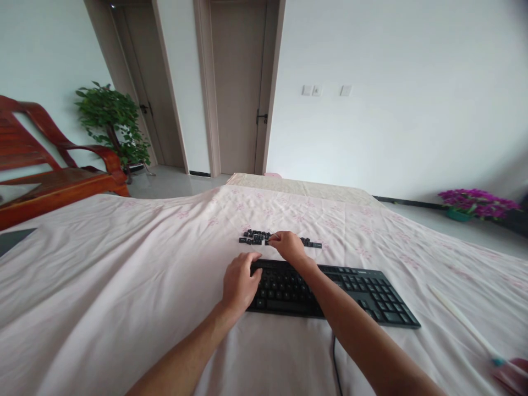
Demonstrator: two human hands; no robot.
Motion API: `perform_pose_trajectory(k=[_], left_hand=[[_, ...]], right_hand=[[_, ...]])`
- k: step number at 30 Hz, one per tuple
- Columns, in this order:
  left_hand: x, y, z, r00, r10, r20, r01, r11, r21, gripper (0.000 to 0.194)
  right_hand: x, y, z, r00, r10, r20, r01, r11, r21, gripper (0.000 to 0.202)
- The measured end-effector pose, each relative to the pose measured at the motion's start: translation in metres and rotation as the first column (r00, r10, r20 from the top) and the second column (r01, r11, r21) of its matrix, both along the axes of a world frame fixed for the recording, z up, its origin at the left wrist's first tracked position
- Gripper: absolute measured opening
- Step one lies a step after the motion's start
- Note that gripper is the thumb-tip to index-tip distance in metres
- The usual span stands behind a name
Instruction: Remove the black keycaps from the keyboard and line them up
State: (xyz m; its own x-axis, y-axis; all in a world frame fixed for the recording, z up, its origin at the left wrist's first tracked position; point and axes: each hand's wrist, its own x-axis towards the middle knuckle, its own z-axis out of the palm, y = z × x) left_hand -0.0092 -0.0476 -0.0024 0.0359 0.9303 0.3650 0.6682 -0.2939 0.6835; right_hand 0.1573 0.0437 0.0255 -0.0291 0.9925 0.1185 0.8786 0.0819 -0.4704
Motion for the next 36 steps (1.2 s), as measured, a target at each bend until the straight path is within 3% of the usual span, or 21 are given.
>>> perform_pose_trajectory(k=[11,25,29,32,34,36], left_hand=[[0.0,0.0,-0.001,0.998,0.006,-0.055,-0.006,1.0,-0.004,0.033],[0.0,0.0,-0.002,0.998,0.008,-0.055,-0.008,1.0,-0.004,0.032],[0.0,0.0,-0.001,0.998,0.002,-0.066,-0.002,1.0,0.003,0.029],[0.001,-0.002,0.001,0.995,0.005,-0.095,-0.004,1.0,0.015,0.027],[0.002,-0.003,0.002,0.992,-0.003,-0.122,0.006,1.0,0.027,0.027],[0.004,-0.003,0.003,0.99,-0.037,-0.139,0.041,0.999,0.022,0.027]], right_hand=[[-0.011,0.014,-0.016,0.994,-0.045,0.102,0.049,0.998,-0.037,0.02],[-0.013,0.012,-0.016,0.996,-0.021,0.084,0.022,1.0,-0.01,0.019],[-0.005,0.003,-0.003,1.0,-0.01,-0.003,0.01,0.998,0.06,0.041],[0.009,-0.013,0.016,0.968,0.152,-0.198,-0.131,0.985,0.115,0.054],[0.021,-0.028,0.029,0.934,0.296,-0.198,-0.263,0.948,0.178,0.055],[0.032,-0.044,0.037,0.921,0.33,-0.205,-0.297,0.938,0.177,0.054]])
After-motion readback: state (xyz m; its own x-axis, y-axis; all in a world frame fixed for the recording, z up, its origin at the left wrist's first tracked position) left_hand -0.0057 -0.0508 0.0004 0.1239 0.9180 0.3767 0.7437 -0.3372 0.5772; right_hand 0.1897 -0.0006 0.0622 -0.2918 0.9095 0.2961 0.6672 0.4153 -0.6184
